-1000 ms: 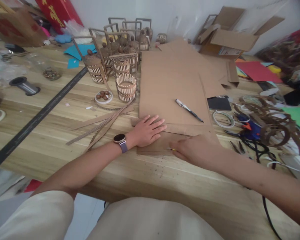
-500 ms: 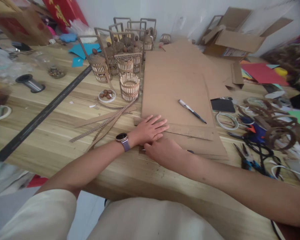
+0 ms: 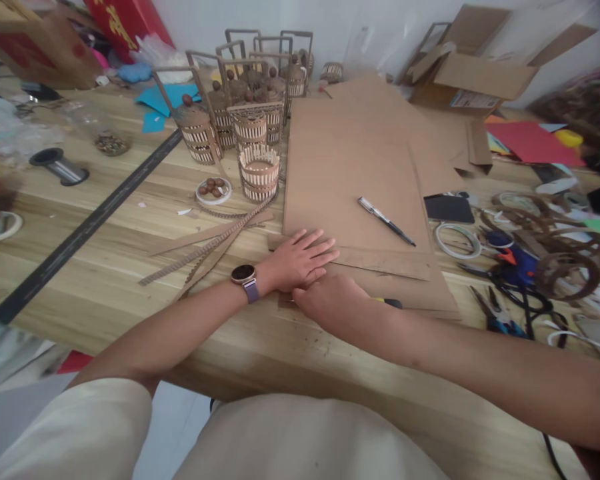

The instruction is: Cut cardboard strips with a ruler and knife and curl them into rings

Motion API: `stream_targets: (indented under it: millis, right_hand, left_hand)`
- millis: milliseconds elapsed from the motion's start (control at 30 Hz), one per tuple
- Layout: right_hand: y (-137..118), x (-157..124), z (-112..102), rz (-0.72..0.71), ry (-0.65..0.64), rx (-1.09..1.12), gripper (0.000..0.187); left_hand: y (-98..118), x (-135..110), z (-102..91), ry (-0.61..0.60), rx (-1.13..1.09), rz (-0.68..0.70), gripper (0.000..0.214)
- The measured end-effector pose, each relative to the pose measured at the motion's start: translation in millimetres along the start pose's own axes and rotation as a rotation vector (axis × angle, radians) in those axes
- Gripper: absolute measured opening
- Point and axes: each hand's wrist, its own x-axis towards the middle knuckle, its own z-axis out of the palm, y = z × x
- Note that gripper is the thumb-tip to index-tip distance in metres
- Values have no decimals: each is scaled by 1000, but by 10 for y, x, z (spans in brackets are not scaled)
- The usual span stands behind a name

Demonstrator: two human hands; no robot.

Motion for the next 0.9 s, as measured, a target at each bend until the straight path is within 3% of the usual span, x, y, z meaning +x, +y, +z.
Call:
stream_targets:
  millis: [67, 233, 533, 767, 900]
  right_hand:
    - [77, -64, 83, 27, -68, -24, 32]
    - [338, -356, 363, 75, -81, -49, 32]
    - [796, -873, 836, 128, 69, -45, 28]
    - [1102, -1233, 1023, 217, 42, -54, 33]
    - [1307, -1484, 1330, 297, 140, 85, 26]
  left_hand:
    - [7, -1, -11, -5, -3, -2, 48]
    - [18, -8, -26, -17, -22, -13, 49]
    - [7, -22, -48, -31, -54, -12, 49]
    - [-6, -24, -47, -55, -52, -19, 50]
    - [-22, -26, -34, -62, -53, -20, 50]
